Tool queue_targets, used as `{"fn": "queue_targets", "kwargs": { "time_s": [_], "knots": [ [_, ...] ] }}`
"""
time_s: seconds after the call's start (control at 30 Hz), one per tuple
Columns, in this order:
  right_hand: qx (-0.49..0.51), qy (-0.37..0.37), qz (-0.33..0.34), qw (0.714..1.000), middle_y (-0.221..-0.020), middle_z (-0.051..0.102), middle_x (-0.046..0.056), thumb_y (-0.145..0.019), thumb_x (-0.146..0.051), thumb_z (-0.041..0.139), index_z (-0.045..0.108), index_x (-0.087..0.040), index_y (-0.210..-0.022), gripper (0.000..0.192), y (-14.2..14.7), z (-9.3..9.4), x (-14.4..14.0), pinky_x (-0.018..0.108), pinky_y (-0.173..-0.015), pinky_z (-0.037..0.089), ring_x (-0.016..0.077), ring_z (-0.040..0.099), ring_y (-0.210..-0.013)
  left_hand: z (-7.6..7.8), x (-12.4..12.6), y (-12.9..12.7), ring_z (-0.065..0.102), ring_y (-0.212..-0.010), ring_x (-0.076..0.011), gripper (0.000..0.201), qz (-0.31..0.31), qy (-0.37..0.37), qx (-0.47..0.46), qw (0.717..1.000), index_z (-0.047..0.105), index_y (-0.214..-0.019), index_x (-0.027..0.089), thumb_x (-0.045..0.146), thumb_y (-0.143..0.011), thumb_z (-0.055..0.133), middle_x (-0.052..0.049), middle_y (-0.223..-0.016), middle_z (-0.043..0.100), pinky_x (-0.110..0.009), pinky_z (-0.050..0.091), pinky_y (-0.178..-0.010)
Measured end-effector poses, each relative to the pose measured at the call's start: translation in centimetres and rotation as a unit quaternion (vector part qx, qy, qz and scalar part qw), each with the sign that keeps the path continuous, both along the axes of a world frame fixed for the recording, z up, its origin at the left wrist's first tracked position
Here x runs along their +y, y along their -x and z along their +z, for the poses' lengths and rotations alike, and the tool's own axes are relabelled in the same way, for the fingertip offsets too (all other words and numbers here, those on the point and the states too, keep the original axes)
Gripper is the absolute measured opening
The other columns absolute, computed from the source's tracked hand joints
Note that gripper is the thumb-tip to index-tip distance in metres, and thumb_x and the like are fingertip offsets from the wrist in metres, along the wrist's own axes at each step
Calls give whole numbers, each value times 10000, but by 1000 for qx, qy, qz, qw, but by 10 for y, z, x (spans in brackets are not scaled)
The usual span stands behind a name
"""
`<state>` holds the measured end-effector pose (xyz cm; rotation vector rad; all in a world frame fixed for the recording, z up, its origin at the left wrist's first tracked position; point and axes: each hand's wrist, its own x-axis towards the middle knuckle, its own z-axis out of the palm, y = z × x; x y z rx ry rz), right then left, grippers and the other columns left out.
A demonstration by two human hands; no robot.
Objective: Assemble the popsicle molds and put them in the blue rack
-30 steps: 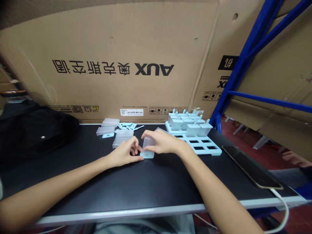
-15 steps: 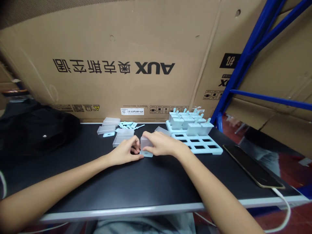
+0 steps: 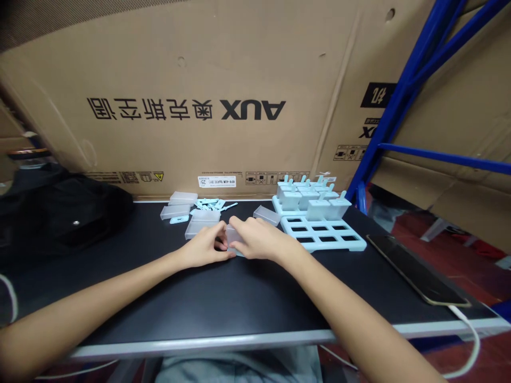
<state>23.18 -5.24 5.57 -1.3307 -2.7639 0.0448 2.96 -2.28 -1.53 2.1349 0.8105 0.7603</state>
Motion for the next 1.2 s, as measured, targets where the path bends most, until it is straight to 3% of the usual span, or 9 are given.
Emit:
{"fn": "queue_targets", "kwargs": {
  "time_s": [0.17, 0.27, 0.4, 0.53, 0.63, 0.8, 0.97, 1.07, 1.2],
  "knots": [
    [47, 29, 5, 998, -729, 587, 23, -905, -447, 535, 520, -197, -999, 268, -7, 3, -1, 265, -581, 286, 165, 523, -658, -1, 0, 1, 623, -713, -131, 383, -5, -14, 18, 1000, 456, -954, 212, 390, -768, 738, 10, -849, 608, -278, 572, -675],
    [131, 72, 25, 988, -816, 649, 28, -986, -537, 364, 562, -208, -1070, 393, -15, 7, 8, 262, -639, 368, 154, 571, -706, 1, 1, 4, 629, -709, -150, 416, -2, -35, 46, 998, 463, -989, 213, 461, -780, 722, 5, -832, 615, -282, 552, -656],
    [185, 63, -2, 981, -1090, 692, 78, -1050, -370, 121, 553, -179, -1221, 502, -6, 1, 51, 276, -784, 457, 141, 640, -857, 9, -1, 9, 633, -723, -180, 384, -14, -92, 107, 990, 488, -933, 208, 498, -792, 696, -12, -822, 638, -287, 506, -641],
    [84, 4, -3, 996, -1308, 612, 138, -922, -175, 443, 558, -137, -1292, 389, 29, -17, 112, 318, -962, 423, 223, 559, -1178, 17, -5, 13, 631, -713, -202, 369, -19, -128, 141, 982, 518, -950, 208, 491, -790, 692, -19, -812, 642, -299, 474, -644],
    [29, 6, 13, 999, -1278, 624, 155, -766, -105, 586, 617, -138, -1237, 472, 52, -26, 143, 346, -942, 439, 278, 550, -1171, 19, -6, 15, 623, -728, -205, 367, -20, -122, 141, 982, 536, -995, 205, 501, -820, 663, -27, -845, 645, -307, 469, -661],
    [-28, -1, 19, 999, -1156, 658, 174, -751, -154, 613, 687, -136, -1043, 301, 59, -24, 158, 351, -885, 447, 303, 557, -1135, 13, 1, 16, 599, -754, -183, 282, -35, -34, 72, 996, 561, -1002, 188, 404, -844, 650, -30, -880, 628, -300, 477, -687],
    [-44, 13, 4, 999, -1174, 642, 152, -760, -217, 623, 606, -145, -1201, 447, 48, -20, 157, 305, -819, 448, 255, 602, -1059, 9, 8, 18, 616, -869, -188, 352, -13, 140, -93, 986, 526, -1057, 177, 296, -774, 699, -31, -957, 628, -319, 508, -786],
    [-44, 31, -25, 998, -1137, 653, 162, -738, -236, 632, 545, -119, -1271, 552, 39, -19, 157, 291, -719, 452, 236, 635, -940, 13, 7, 21, 618, -887, -197, 381, 4, 170, -137, 976, 550, -1003, 171, 304, -713, 757, -22, -922, 637, -337, 503, -833],
    [-38, 60, -32, 997, -1022, 684, 126, -674, -196, 642, 619, -139, -1149, 479, 28, -18, 153, 280, -636, 427, 206, 636, -810, 16, 7, 22, 618, -900, -197, 478, 27, 167, -175, 970, 544, -1029, 175, 357, -681, 816, -32, -950, 637, -335, 501, -844]
  ]
}}
